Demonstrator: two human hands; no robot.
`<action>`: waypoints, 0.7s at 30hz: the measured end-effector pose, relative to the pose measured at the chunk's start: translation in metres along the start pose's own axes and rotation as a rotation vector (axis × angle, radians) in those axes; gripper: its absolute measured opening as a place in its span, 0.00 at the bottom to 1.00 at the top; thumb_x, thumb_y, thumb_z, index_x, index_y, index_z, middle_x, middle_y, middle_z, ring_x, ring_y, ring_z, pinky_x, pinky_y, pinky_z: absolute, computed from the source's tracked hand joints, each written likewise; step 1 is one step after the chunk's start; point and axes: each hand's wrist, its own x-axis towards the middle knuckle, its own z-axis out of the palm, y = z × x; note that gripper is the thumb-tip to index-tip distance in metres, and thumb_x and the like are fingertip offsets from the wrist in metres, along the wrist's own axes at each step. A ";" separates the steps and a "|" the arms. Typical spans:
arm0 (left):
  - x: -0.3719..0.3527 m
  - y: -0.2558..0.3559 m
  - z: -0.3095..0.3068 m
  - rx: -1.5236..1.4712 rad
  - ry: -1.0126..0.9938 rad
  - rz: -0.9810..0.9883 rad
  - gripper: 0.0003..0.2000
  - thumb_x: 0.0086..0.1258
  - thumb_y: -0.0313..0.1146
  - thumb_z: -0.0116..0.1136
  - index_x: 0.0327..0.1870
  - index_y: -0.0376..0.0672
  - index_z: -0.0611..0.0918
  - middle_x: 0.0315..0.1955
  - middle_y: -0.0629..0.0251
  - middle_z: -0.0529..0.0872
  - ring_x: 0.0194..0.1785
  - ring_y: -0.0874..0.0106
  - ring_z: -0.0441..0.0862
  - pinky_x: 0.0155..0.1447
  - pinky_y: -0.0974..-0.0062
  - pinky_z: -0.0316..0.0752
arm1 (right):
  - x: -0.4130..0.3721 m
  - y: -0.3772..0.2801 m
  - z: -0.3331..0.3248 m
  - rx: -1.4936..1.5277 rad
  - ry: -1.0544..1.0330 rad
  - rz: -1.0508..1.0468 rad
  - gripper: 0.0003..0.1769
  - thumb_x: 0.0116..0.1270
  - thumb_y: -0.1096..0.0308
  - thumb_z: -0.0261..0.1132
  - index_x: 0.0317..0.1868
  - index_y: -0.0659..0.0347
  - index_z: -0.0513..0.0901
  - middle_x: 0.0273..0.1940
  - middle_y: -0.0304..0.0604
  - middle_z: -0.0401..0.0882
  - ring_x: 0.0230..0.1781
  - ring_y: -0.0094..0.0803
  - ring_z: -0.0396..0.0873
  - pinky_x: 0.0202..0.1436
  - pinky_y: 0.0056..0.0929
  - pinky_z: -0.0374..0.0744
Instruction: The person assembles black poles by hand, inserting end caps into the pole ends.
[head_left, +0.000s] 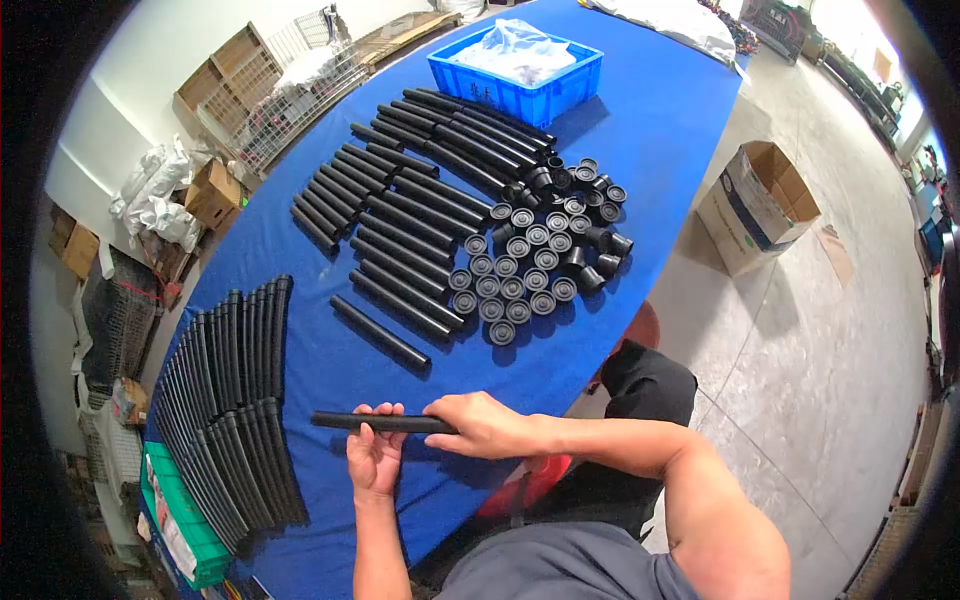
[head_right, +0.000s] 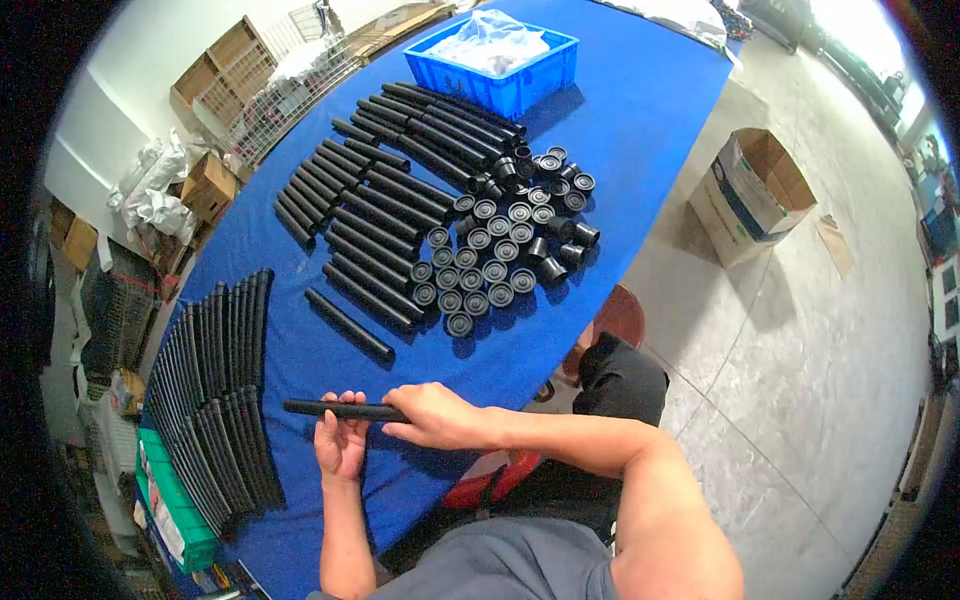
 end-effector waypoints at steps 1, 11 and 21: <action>0.000 0.000 0.000 -0.004 -0.007 -0.001 0.15 0.77 0.31 0.63 0.60 0.42 0.77 0.60 0.48 0.84 0.68 0.50 0.79 0.71 0.48 0.78 | 0.006 -0.013 -0.020 0.209 -0.152 0.200 0.22 0.68 0.62 0.70 0.57 0.63 0.77 0.39 0.51 0.78 0.40 0.50 0.84 0.36 0.46 0.83; 0.001 0.000 0.003 -0.002 -0.049 0.000 0.14 0.77 0.30 0.62 0.60 0.42 0.77 0.60 0.47 0.83 0.69 0.49 0.78 0.73 0.47 0.76 | 0.006 -0.012 -0.028 0.146 -0.138 0.126 0.20 0.70 0.55 0.67 0.45 0.68 0.81 0.37 0.62 0.83 0.43 0.58 0.84 0.45 0.53 0.81; 0.003 0.002 -0.003 -0.041 -0.048 -0.014 0.13 0.79 0.31 0.59 0.61 0.40 0.77 0.62 0.46 0.83 0.71 0.48 0.77 0.73 0.49 0.77 | 0.008 -0.005 -0.022 0.228 -0.121 0.155 0.21 0.66 0.55 0.72 0.40 0.67 0.77 0.34 0.60 0.82 0.36 0.59 0.83 0.41 0.54 0.80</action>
